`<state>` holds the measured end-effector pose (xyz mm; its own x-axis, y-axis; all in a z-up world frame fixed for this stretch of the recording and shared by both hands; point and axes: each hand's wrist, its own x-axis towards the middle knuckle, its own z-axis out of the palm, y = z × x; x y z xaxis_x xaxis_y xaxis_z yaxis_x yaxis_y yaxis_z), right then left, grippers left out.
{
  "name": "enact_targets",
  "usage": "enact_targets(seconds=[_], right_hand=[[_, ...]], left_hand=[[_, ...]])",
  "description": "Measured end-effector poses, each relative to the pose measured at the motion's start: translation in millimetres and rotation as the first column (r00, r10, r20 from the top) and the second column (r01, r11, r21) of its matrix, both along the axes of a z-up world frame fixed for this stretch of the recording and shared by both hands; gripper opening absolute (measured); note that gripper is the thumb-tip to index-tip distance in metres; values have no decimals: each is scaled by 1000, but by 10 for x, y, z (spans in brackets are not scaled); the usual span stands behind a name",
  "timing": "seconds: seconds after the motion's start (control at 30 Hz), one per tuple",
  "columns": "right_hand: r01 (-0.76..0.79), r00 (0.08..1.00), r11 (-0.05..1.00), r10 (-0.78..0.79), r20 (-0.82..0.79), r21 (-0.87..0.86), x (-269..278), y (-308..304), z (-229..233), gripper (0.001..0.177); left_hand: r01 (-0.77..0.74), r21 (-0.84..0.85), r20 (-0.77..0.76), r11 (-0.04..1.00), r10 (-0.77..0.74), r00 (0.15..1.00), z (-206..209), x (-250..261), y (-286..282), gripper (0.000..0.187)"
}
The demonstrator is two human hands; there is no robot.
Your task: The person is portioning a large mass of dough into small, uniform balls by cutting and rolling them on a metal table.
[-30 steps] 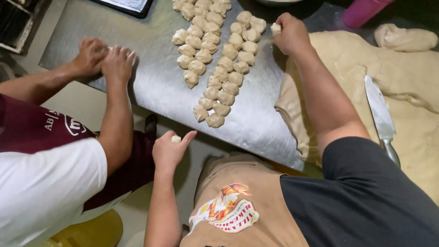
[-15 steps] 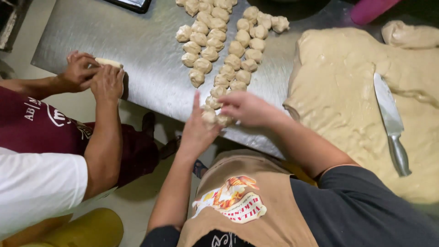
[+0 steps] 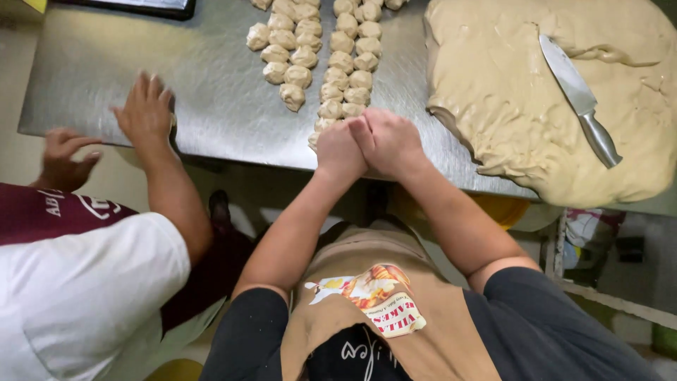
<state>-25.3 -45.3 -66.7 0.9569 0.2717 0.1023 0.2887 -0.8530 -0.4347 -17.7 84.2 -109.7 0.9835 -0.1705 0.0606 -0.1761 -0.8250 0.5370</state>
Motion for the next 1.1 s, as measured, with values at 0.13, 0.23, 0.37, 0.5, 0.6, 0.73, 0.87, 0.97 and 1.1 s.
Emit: enact_targets(seconds=[0.13,0.23,0.37,0.5,0.6,0.73,0.87,0.97,1.1], right_hand=[[-18,968,994,-10,-253,-105,135,-145,61,82],[-262,928,965,252,-273,2,263,-251,47,62],[-306,687,842,518,-509,444,594,-569,82,34],[-104,984,992,113,-140,67,1566,-839,91,37],[184,953,979,-157,-260,83,2344,-746,-42,50],[76,997,996,-76,1,-49,2893,-746,-738,30],[-11,997,995,18,-69,97,2023,-491,-310,43],[-262,953,868,301,-26,423,983,-141,-242,39],[-371,927,742,257,275,558,445,-1,-175,14]], left_hand=[[-40,94,-135,995,53,989,104,205,-69,60],[114,335,-238,935,-33,971,123,422,60,50],[-32,397,-189,917,116,975,168,680,360,39],[-205,267,-340,942,291,894,1106,340,393,78],[-336,259,-343,905,412,844,740,292,378,91],[-390,146,-374,909,416,829,646,183,366,97],[-296,-135,-290,946,248,924,581,137,396,81],[-163,-306,-175,938,113,978,432,63,380,105],[-15,-387,168,922,86,982,79,142,454,94]])
